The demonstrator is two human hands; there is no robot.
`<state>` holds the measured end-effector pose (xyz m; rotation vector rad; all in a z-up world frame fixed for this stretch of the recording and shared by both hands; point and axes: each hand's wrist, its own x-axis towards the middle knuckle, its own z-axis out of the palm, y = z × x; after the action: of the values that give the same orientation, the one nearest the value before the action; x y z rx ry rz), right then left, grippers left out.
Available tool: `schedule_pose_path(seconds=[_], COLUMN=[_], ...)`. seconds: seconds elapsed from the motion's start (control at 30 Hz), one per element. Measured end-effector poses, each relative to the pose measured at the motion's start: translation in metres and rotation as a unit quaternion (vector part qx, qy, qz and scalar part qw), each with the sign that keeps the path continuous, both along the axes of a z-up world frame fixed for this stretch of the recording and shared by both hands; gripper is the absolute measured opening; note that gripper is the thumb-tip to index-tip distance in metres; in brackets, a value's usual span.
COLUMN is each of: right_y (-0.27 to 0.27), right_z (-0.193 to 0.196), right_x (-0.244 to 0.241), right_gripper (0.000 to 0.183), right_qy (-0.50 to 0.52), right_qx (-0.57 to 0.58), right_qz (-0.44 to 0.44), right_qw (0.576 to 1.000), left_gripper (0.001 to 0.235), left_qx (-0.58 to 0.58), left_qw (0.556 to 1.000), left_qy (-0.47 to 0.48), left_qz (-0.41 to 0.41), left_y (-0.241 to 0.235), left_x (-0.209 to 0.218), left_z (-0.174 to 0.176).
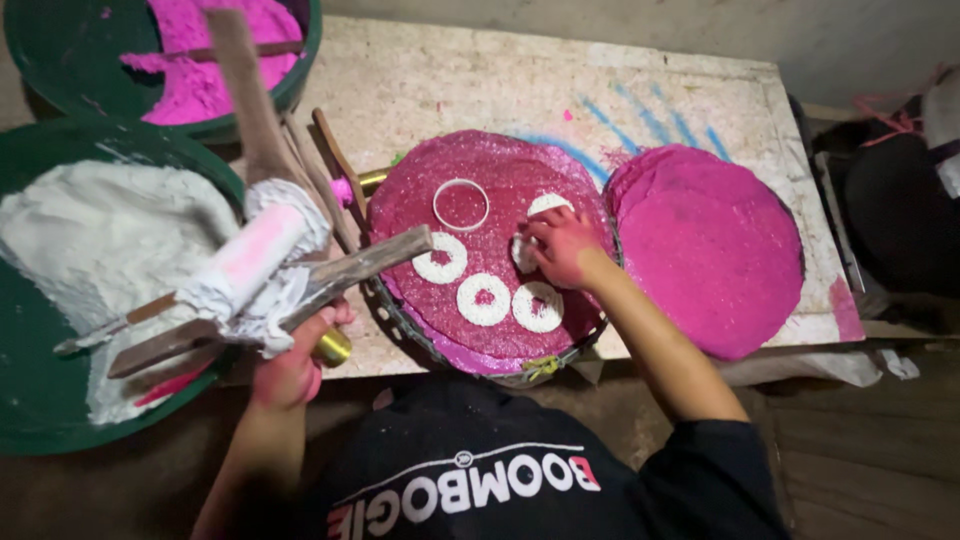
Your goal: The person uses a wooden mold to press white and pink powdery materials into circular shapes on a pink glittery surface. They repeatedly fill the mold, press it down, and lift it to form multiple white and pink rings.
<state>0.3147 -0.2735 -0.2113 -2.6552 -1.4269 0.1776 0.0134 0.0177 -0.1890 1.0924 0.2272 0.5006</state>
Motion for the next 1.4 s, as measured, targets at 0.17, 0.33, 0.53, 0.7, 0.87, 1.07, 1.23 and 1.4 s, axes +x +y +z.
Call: schedule_pose_path(seconds=[0.17,0.33,0.53,0.7,0.87,1.07,1.23,1.4], right_y=[0.014,0.040,0.136,0.221,0.290,0.315,0.375,0.398], right_z=[-0.002,0.051,0.127,0.187,0.223,0.190,0.079,0.024], right_x=[-0.010,-0.015,-0.069,-0.155,-0.237,-0.249,-0.229,-0.229], right_gripper=[0.034,0.025,0.035,0.063,0.059,0.046,0.021,0.039], right_qy=[0.034,0.153,0.576,0.672,0.221,0.110,0.027,-0.042], right_qx=[-0.056,0.172,0.407,0.378,0.376,0.413,0.107,-0.076], right_qz=[-0.021,-0.054,0.100,0.184,0.391,0.327,0.343,0.294], right_qw=[0.998,0.972,0.702,0.610,0.810,0.843,0.933,0.952], left_gripper=[0.028,0.031,0.019,0.089,0.074,0.080,0.079,0.079], left_qx=[-0.022,0.029,0.496,0.603,0.698,0.550,0.462,0.398], left_qw=[0.998,0.992,0.776,0.634,0.548,0.698,0.685,0.701], left_qy=[-0.044,-0.001,0.240,0.132,0.227,0.207,0.195,0.234], left_qz=[0.024,0.126,0.307,0.466,0.402,0.410,0.528,0.543], left_y=[0.009,0.035,0.091,0.105,0.116,0.144,0.195,0.227], left_x=[-0.015,-0.042,-0.075,-0.082,-0.105,-0.160,-0.181,-0.179], left_z=[0.005,0.018,0.052,0.107,0.153,0.162,0.092,0.014])
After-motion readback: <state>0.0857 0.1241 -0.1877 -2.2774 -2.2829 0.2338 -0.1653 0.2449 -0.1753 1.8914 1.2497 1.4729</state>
